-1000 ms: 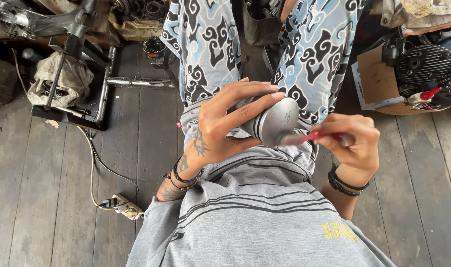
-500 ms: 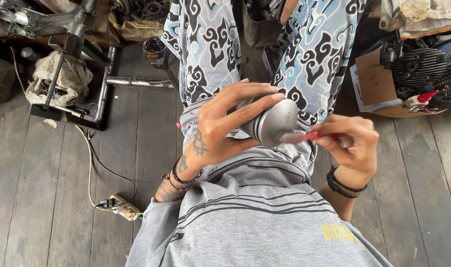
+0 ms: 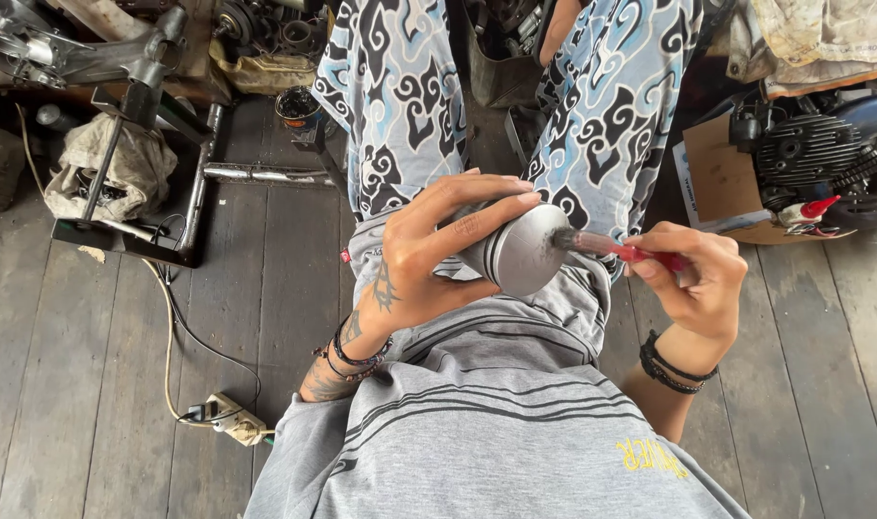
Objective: Cleaning a motorcycle piston using a brush
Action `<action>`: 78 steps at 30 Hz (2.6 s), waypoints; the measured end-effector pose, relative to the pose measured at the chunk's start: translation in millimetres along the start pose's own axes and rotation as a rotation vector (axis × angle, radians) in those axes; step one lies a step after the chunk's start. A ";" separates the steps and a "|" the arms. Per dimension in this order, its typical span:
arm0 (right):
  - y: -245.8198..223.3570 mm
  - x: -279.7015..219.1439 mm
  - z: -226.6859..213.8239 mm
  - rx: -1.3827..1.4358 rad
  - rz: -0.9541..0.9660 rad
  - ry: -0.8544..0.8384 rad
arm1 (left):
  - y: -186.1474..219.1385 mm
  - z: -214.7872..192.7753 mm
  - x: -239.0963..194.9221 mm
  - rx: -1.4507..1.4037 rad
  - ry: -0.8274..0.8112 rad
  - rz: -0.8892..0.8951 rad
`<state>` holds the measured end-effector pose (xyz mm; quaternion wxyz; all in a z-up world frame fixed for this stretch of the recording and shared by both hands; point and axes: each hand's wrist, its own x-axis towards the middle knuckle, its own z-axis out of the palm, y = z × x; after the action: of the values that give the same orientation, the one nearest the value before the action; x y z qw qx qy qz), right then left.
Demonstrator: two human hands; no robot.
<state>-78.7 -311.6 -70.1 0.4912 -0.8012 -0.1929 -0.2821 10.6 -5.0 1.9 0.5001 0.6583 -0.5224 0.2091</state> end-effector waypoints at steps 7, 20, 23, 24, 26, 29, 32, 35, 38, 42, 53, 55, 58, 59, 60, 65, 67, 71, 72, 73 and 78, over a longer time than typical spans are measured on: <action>9.7 24.6 18.9 0.121 -0.090 -0.157 | -19.1 3.2 8.9 -0.020 -0.004 -0.021; 33.9 45.8 -0.7 0.051 -0.207 -0.098 | -50.4 17.1 15.9 -0.111 0.113 0.016; 30.1 48.4 11.9 0.096 -0.229 -0.109 | -51.0 17.6 16.3 -0.107 0.117 0.021; 28.7 48.4 17.0 0.134 -0.237 -0.119 | -50.6 17.4 16.1 -0.101 0.116 0.026; 18.3 52.5 27.5 0.153 -0.253 -0.130 | -48.2 15.8 14.7 -0.105 0.111 0.026; 13.7 50.4 24.2 0.148 -0.269 -0.144 | -43.0 12.9 13.4 -0.109 0.115 0.032; 19.8 37.7 8.0 0.091 -0.244 -0.135 | -36.7 11.6 11.0 -0.114 0.122 0.036; 21.8 28.1 -1.3 0.052 -0.211 -0.104 | -31.7 10.5 6.9 -0.126 0.103 0.047; 16.2 25.0 0.0 0.057 -0.224 -0.088 | -24.8 10.5 2.5 -0.148 0.085 0.058; 5.4 23.8 13.1 0.107 -0.289 -0.124 | -15.7 9.9 -0.4 -0.130 0.103 0.078; 1.3 -2.5 0.4 0.000 -0.052 0.017 | 4.6 -0.8 -3.3 -0.027 0.012 -0.006; 1.2 -3.1 0.8 -0.015 -0.037 0.048 | 5.1 0.4 -3.9 -0.030 0.001 -0.002; -1.8 2.1 6.8 0.031 -0.105 -0.030 | 3.9 1.6 -3.0 -0.030 -0.013 0.001; -5.6 4.8 9.9 0.045 -0.107 -0.089 | 4.1 1.3 -2.0 -0.028 -0.008 -0.003; -9.1 8.2 12.6 0.059 -0.109 -0.150 | 4.1 1.2 -0.6 -0.025 -0.002 -0.007; -4.3 13.8 14.9 0.066 -0.097 -0.138 | -1.9 0.1 2.5 -0.037 0.009 -0.025; 2.8 13.5 12.2 0.062 -0.107 -0.126 | -5.2 -0.1 3.5 -0.035 0.012 -0.036; 14.7 13.6 9.1 0.045 -0.043 -0.035 | -16.0 1.4 6.7 -0.045 0.009 -0.053; 17.6 15.0 8.2 0.049 -0.048 -0.039 | -19.5 2.5 7.9 -0.040 0.010 -0.054; 15.4 19.8 9.0 0.049 -0.048 -0.039 | -22.0 3.2 9.4 -0.040 0.010 -0.054; 9.2 49.2 20.8 0.128 -0.238 -0.148 | -44.9 13.3 15.5 -0.092 0.114 0.019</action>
<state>-30.2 -295.5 -52.2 0.4886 -0.7585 -0.3398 -0.2654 53.3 -26.2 -10.9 0.5566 0.6167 -0.5084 0.2268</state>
